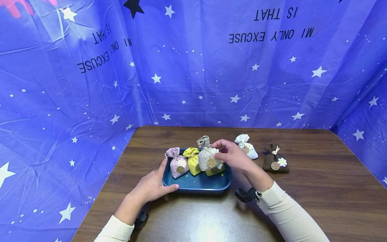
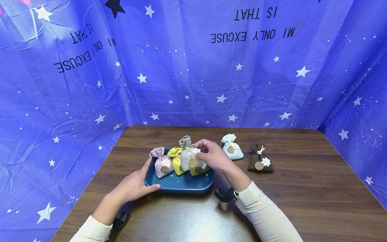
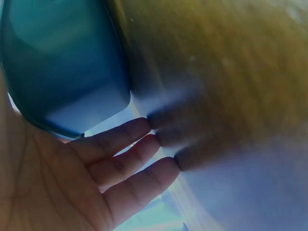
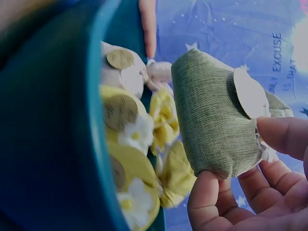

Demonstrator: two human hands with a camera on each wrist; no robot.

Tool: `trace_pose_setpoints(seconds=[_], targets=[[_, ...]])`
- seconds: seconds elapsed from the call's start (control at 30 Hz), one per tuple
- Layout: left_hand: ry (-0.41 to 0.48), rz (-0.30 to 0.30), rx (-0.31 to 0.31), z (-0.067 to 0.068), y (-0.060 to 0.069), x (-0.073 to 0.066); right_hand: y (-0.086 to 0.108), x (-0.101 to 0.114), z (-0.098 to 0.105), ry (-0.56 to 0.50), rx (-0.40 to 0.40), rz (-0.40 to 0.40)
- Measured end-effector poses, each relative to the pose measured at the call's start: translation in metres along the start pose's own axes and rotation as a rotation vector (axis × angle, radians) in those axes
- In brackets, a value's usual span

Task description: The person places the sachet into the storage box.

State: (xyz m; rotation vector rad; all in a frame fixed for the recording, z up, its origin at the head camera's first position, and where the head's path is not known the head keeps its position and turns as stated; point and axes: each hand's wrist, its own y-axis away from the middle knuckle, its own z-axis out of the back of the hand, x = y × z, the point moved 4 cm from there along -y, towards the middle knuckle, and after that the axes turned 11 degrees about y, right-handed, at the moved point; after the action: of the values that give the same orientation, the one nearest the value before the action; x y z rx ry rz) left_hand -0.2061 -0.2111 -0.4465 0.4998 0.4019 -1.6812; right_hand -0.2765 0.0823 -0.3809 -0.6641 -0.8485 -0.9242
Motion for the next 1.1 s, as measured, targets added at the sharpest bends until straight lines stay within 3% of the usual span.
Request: trace_pose_setpoints(seconds=[0.4,1.1], targets=[[0.005,0.018,0.011,0.0,-0.001,-0.001,0.0,0.008,-0.039,-0.076,0.063,-0.023],[0.003,0.001,0.002,0.0,0.0,-0.001,-0.01,0.012,-0.09,0.135,0.087,0.025]])
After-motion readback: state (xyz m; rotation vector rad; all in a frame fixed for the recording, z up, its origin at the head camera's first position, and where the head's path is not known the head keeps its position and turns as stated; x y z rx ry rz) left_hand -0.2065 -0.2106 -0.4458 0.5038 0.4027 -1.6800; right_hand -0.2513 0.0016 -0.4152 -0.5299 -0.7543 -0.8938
